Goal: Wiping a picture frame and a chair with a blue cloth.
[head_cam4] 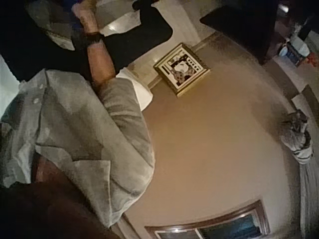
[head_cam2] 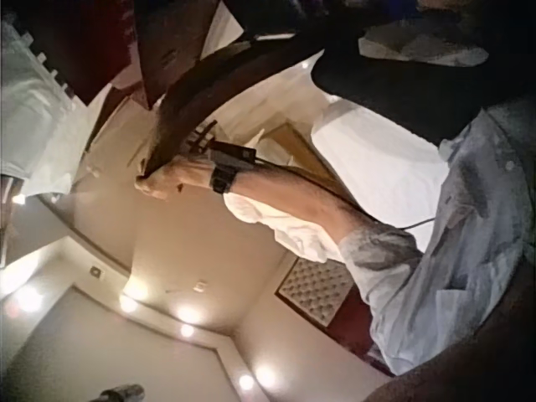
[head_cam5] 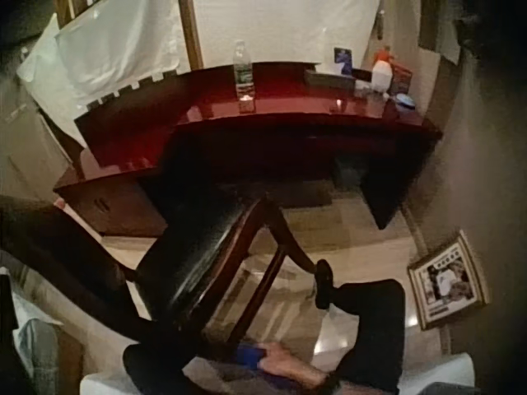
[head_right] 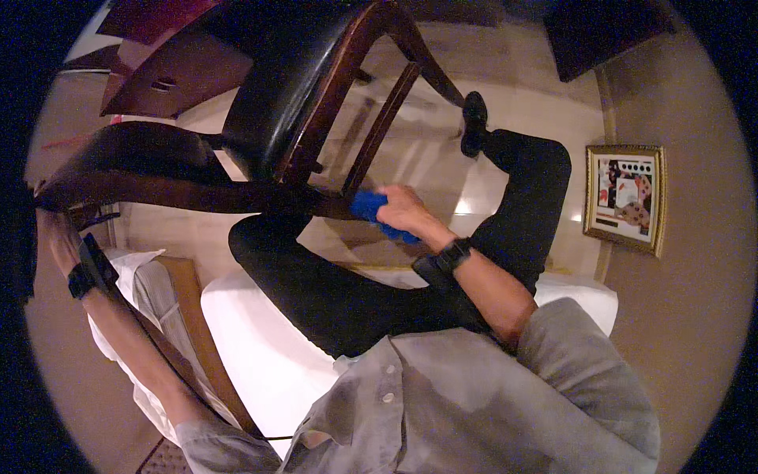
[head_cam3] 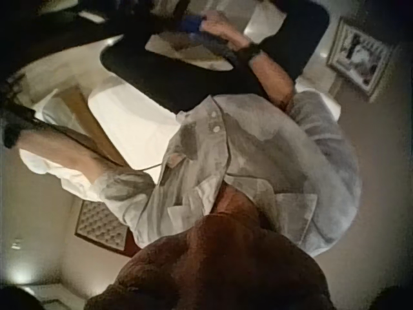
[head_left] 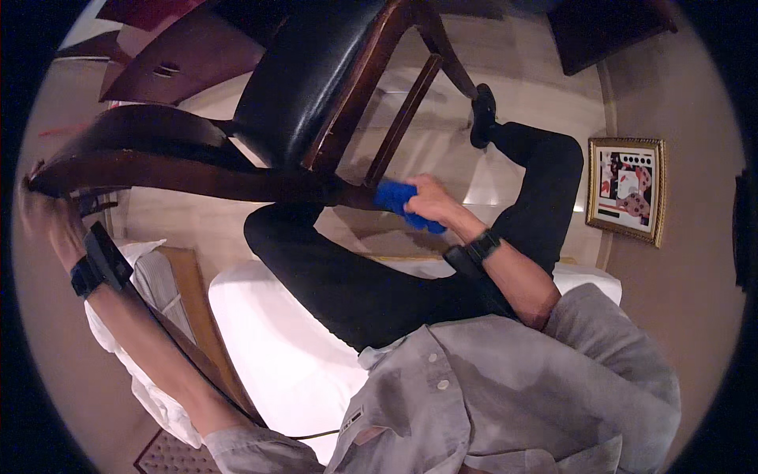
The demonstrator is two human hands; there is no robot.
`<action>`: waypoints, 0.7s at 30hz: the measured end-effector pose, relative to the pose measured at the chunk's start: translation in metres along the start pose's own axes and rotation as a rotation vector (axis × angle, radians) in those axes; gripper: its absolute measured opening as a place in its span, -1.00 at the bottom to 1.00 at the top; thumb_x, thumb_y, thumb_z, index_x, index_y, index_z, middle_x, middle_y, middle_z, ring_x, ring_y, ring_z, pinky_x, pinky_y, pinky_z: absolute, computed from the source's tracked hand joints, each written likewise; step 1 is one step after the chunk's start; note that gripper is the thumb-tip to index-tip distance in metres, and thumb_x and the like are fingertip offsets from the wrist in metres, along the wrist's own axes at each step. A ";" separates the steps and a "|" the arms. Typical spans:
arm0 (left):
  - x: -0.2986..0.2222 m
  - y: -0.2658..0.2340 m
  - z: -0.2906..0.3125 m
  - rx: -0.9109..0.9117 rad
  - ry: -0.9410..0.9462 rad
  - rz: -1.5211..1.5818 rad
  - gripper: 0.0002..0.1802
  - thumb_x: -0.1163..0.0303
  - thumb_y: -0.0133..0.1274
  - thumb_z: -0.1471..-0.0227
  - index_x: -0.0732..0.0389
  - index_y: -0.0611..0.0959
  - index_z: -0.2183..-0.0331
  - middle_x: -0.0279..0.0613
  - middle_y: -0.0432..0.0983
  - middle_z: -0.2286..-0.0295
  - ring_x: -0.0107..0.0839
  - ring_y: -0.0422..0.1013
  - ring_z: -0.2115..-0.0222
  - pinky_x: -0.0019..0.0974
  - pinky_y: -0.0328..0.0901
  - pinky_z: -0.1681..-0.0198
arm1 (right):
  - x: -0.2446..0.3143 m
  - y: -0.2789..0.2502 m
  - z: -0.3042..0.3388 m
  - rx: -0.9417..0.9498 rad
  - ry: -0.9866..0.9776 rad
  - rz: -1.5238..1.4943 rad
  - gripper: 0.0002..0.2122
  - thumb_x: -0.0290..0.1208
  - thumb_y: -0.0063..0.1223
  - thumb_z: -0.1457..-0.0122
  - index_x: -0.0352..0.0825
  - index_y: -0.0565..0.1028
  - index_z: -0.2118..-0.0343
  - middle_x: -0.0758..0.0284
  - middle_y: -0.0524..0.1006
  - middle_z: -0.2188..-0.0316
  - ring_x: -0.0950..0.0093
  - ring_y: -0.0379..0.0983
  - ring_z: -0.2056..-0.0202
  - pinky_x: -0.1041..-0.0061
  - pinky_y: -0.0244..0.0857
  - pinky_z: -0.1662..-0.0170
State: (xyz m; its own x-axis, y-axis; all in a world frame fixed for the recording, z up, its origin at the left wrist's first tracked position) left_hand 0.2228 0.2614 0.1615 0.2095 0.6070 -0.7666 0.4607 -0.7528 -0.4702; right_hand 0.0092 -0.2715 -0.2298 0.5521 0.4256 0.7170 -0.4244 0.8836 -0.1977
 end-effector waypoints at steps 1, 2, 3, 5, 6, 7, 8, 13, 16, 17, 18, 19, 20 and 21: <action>-0.005 0.006 0.002 0.007 -0.007 -0.052 -0.59 0.32 -0.04 -0.12 0.26 0.44 0.01 -0.09 0.46 0.10 -0.26 0.40 0.09 -0.14 0.30 -0.02 | 0.018 -0.002 0.010 0.002 -0.003 0.006 -0.65 -0.55 0.10 0.18 -0.35 0.55 0.21 0.14 0.56 0.42 0.34 0.50 0.34 0.32 0.37 0.33; -0.005 0.011 0.005 0.021 -0.018 -0.103 -0.58 0.29 -0.04 -0.13 0.24 0.42 0.00 -0.12 0.45 0.08 -0.27 0.39 0.07 -0.13 0.29 -0.04 | 0.044 -0.009 0.023 -0.331 -0.273 0.166 -0.58 -0.56 0.12 0.17 -0.34 0.51 0.13 0.14 0.54 0.28 0.31 0.48 0.22 0.30 0.38 0.27; -0.008 0.008 0.008 0.032 -0.030 -0.167 -0.57 0.27 -0.04 -0.14 0.22 0.41 -0.02 -0.15 0.44 0.06 -0.29 0.37 0.04 -0.13 0.27 -0.07 | 0.065 -0.006 0.036 -0.653 -0.551 0.320 -0.51 -0.56 0.14 0.17 -0.32 0.47 0.04 0.14 0.52 0.14 0.28 0.45 0.11 0.27 0.39 0.21; -0.024 0.015 0.010 0.093 0.297 -0.404 -0.58 0.35 -0.04 -0.12 0.24 0.40 -0.02 -0.11 0.44 0.07 -0.29 0.39 0.06 -0.12 0.28 -0.05 | 0.059 0.017 0.011 -0.511 -0.489 0.533 -0.46 -0.54 0.15 0.16 -0.31 0.42 -0.02 0.16 0.46 0.05 0.26 0.38 0.02 0.25 0.37 0.13; -0.037 0.021 0.017 0.150 0.624 -0.644 -0.58 0.44 -0.04 -0.11 0.25 0.39 -0.02 -0.08 0.45 0.08 -0.29 0.40 0.08 -0.12 0.30 -0.04 | 0.052 0.034 -0.005 -0.357 -0.429 0.741 -0.41 -0.53 0.16 0.15 -0.30 0.37 -0.08 0.19 0.40 -0.05 0.23 0.31 -0.06 0.22 0.35 0.05; -0.047 0.032 0.022 0.149 0.622 -0.646 -0.58 0.44 -0.04 -0.11 0.25 0.39 -0.02 -0.08 0.45 0.08 -0.29 0.40 0.08 -0.12 0.30 -0.04 | 0.052 0.044 -0.003 -0.391 -0.463 0.703 -0.44 -0.55 0.15 0.16 -0.35 0.40 -0.03 0.17 0.45 0.02 0.17 0.38 0.02 0.23 0.36 0.06; -0.045 0.037 0.018 0.031 0.249 -0.357 -0.58 0.47 -0.07 -0.10 0.29 0.39 -0.03 -0.04 0.45 0.09 -0.27 0.42 0.11 -0.11 0.32 -0.01 | 0.053 0.047 -0.008 -0.391 -0.464 0.704 -0.44 -0.55 0.15 0.16 -0.35 0.40 -0.03 0.17 0.45 0.02 0.17 0.38 0.02 0.23 0.36 0.06; -0.045 0.030 -0.002 -0.251 -0.036 0.066 -0.67 0.43 -0.16 -0.13 0.37 0.49 0.09 0.02 0.51 0.17 -0.22 0.47 0.21 -0.15 0.36 0.05 | 0.063 0.039 -0.018 -0.054 -0.161 -0.125 -0.65 -0.55 0.18 0.08 -0.44 0.48 0.15 0.18 0.54 0.36 0.27 0.52 0.32 0.32 0.43 0.24; -0.051 0.029 -0.001 -0.339 0.016 0.167 -0.65 0.39 -0.21 -0.16 0.41 0.57 0.17 0.03 0.55 0.23 -0.20 0.49 0.26 -0.18 0.37 0.07 | 0.080 0.046 -0.026 0.092 -0.129 -0.648 -0.65 -0.56 0.17 0.05 -0.45 0.49 0.13 0.24 0.53 0.45 0.38 0.52 0.36 0.39 0.42 0.26; -0.054 0.031 0.002 -0.346 0.021 0.100 -0.64 0.38 -0.23 -0.17 0.40 0.58 0.19 0.04 0.56 0.26 -0.19 0.50 0.27 -0.21 0.38 0.09 | 0.081 0.044 -0.026 0.248 -0.046 -0.904 -0.60 -0.57 0.15 0.03 -0.43 0.46 0.05 0.20 0.56 0.31 0.38 0.52 0.26 0.41 0.40 0.17; -0.060 0.039 0.005 -0.350 0.029 0.038 -0.62 0.38 -0.26 -0.18 0.40 0.60 0.22 0.05 0.58 0.28 -0.18 0.51 0.28 -0.24 0.40 0.11 | 0.076 0.051 -0.025 0.238 -0.047 -0.906 -0.60 -0.57 0.15 0.03 -0.43 0.46 0.05 0.20 0.56 0.31 0.38 0.52 0.26 0.41 0.40 0.17; -0.068 0.049 0.012 -0.348 0.026 0.043 -0.62 0.38 -0.26 -0.18 0.40 0.60 0.22 0.05 0.58 0.28 -0.18 0.51 0.28 -0.24 0.40 0.11 | 0.071 0.054 -0.020 -0.031 -0.196 -0.580 -0.56 -0.56 0.14 0.04 -0.42 0.45 0.02 0.14 0.55 0.22 0.33 0.51 0.19 0.40 0.37 0.10; -0.077 0.059 0.020 -0.372 0.042 0.049 -0.66 0.42 -0.21 -0.15 0.40 0.62 0.24 0.02 0.59 0.31 -0.21 0.53 0.32 -0.27 0.41 0.19 | 0.069 0.054 -0.013 -0.292 -0.334 -0.242 -0.53 -0.56 0.14 0.05 -0.40 0.43 -0.02 0.08 0.54 0.13 0.28 0.50 0.11 0.39 0.35 0.02; -0.083 0.055 0.027 -0.402 0.057 0.043 -0.69 0.45 -0.16 -0.11 0.39 0.63 0.25 0.00 0.60 0.33 -0.25 0.55 0.36 -0.30 0.43 0.27 | 0.075 0.053 0.001 -0.356 -0.526 -0.104 -0.50 -0.56 0.10 0.07 -0.40 0.40 -0.04 -0.01 0.46 0.00 0.19 0.42 -0.03 0.38 0.26 -0.09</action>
State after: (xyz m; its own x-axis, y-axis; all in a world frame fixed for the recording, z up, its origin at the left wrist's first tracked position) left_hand 0.2073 0.1624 0.1870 0.2784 0.5991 -0.7507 0.7489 -0.6248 -0.2209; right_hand 0.0272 -0.1926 -0.1864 0.1132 0.2612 0.9586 -0.0734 0.9644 -0.2541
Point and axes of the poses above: each hand's wrist, its own z-axis away from the middle knuckle, its own y-axis out of the palm, x = y × z, the point moved 4 cm from there along -z, towards the middle knuckle
